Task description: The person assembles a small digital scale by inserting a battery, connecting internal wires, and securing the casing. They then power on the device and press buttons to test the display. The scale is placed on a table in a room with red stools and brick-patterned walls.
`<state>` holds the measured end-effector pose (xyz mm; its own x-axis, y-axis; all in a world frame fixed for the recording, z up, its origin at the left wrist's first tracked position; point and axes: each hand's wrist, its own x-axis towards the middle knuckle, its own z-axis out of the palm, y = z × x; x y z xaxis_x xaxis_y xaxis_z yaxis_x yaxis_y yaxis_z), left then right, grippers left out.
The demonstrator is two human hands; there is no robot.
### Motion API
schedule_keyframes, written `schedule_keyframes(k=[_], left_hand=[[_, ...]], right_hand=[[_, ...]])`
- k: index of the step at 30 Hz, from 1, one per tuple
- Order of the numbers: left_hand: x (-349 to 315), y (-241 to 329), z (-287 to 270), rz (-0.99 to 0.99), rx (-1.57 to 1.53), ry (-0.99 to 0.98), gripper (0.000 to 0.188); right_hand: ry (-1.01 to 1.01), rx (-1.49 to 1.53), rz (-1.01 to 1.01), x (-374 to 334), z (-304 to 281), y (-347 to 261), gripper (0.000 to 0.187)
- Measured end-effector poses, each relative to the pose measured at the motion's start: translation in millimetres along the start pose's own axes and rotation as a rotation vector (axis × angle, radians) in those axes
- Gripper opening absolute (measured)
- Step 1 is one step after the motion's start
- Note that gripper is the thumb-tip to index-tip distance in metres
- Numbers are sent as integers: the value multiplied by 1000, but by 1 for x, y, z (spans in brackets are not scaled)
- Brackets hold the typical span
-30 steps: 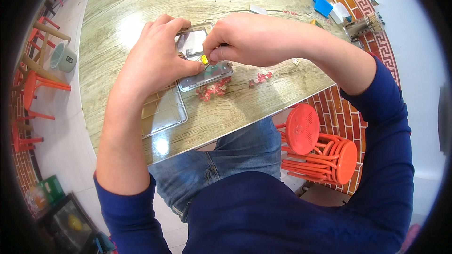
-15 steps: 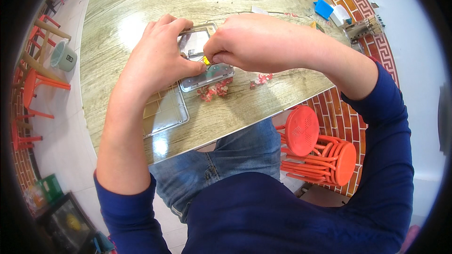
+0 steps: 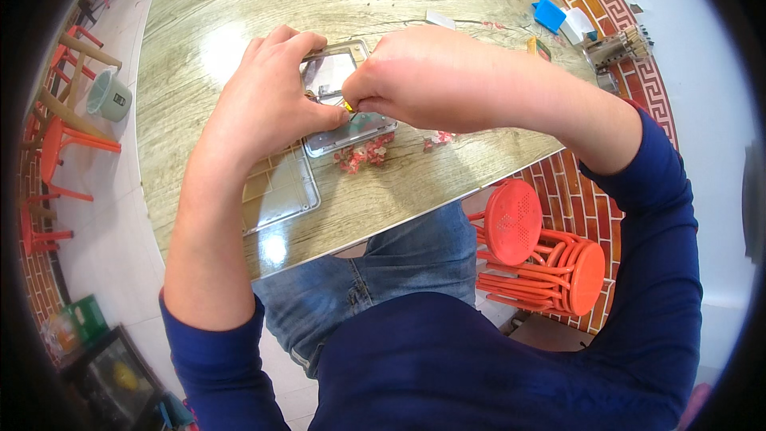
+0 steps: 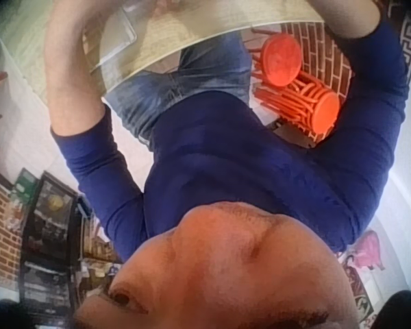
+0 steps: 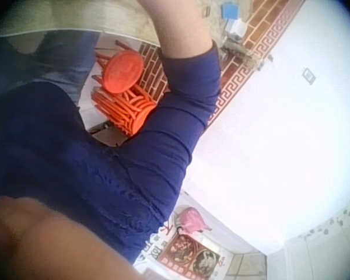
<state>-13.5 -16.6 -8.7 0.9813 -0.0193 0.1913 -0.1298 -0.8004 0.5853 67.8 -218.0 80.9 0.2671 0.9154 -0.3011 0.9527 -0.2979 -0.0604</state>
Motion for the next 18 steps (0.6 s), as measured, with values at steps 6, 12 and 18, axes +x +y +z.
schedule_keyframes(k=[6,12,18], left_hand=[[1,-1,0,0,-3,-6,84],[1,-3,4,33,21,57,80],[1,-6,7,49,23,75,81]], right_hand=[[21,-108,-62,2,3,-1,11],[143,-308,-274,-1,7,-1,15],[103,-418,-370,5,12,-8,14]])
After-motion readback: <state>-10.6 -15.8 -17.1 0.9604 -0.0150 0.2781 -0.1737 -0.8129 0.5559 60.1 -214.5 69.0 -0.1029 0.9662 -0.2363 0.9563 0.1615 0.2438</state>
